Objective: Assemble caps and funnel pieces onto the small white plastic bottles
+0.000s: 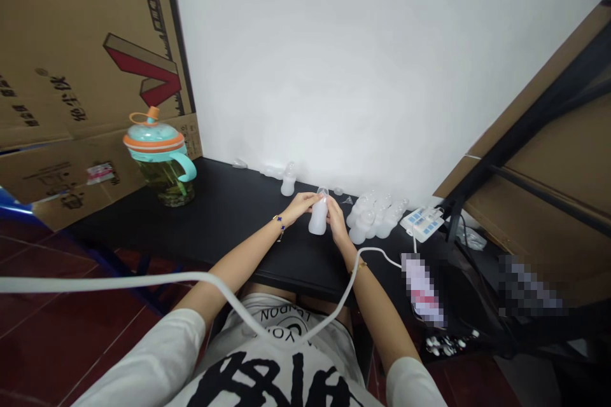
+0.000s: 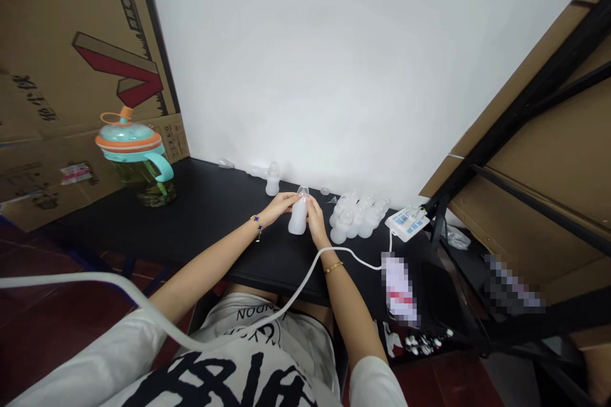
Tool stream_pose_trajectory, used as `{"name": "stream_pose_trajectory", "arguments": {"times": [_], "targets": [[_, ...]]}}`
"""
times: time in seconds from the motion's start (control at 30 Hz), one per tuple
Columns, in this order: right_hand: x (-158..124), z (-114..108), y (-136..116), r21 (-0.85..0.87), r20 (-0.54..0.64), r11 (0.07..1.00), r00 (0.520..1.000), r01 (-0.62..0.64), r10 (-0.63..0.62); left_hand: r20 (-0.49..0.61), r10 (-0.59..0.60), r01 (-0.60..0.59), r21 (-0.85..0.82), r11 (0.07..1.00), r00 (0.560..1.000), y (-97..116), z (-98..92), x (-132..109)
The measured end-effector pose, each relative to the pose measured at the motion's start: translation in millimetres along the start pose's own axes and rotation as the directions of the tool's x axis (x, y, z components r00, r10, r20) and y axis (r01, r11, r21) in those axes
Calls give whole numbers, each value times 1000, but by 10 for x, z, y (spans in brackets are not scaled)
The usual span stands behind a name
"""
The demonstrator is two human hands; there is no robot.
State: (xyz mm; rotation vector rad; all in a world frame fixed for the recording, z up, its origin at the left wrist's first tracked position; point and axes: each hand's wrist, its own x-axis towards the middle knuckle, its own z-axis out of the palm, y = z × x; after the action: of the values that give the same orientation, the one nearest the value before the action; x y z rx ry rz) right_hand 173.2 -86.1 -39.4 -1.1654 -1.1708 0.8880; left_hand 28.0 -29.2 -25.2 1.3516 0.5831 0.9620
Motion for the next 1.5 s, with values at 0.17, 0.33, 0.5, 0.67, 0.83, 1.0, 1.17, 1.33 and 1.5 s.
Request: {"name": "stream_pose_trajectory", "arguments": {"times": [0.17, 0.33, 0.5, 0.67, 0.83, 1.0, 1.17, 1.33, 1.5], "targets": [[-35, 21, -13, -71, -48, 993, 994, 91, -94, -4, 24, -24, 23, 999, 1000, -15, 7, 19], [-194, 49, -145, -431, -188, 812, 841, 393, -507, -184, 194, -189, 43, 981, 964, -29, -38, 90], [-298, 105, -243, -528, -52, 714, 822, 460, -568, -268, 202, -187, 81, 979, 942, -50, -114, 136], [-308, 169, -183, -590, 216, 659, 878, 467, -428, -318, 252, -179, 242, 954, 914, -64, -118, 126], [-293, 200, -145, -641, 307, 616, 888, 458, -341, -334, 215, -69, 399, 914, 918, -18, -113, 83], [-264, 198, -102, -702, 297, 602, 925, 381, -238, -215, 168, -52, 462, 886, 962, -49, -100, 67], [-280, 229, -51, -734, 338, 548, 916, 401, -217, -147, 145, -58, 477, 877, 978, -163, -83, 98], [-272, 231, -40, -762, 306, 531, 928, 372, -210, -65, 158, -112, 452, 885, 985, -192, -90, 114], [-251, 217, -30, -774, 296, 532, 939, 342, -173, -76, 187, -129, 476, 870, 979, -163, -93, 104]]}}
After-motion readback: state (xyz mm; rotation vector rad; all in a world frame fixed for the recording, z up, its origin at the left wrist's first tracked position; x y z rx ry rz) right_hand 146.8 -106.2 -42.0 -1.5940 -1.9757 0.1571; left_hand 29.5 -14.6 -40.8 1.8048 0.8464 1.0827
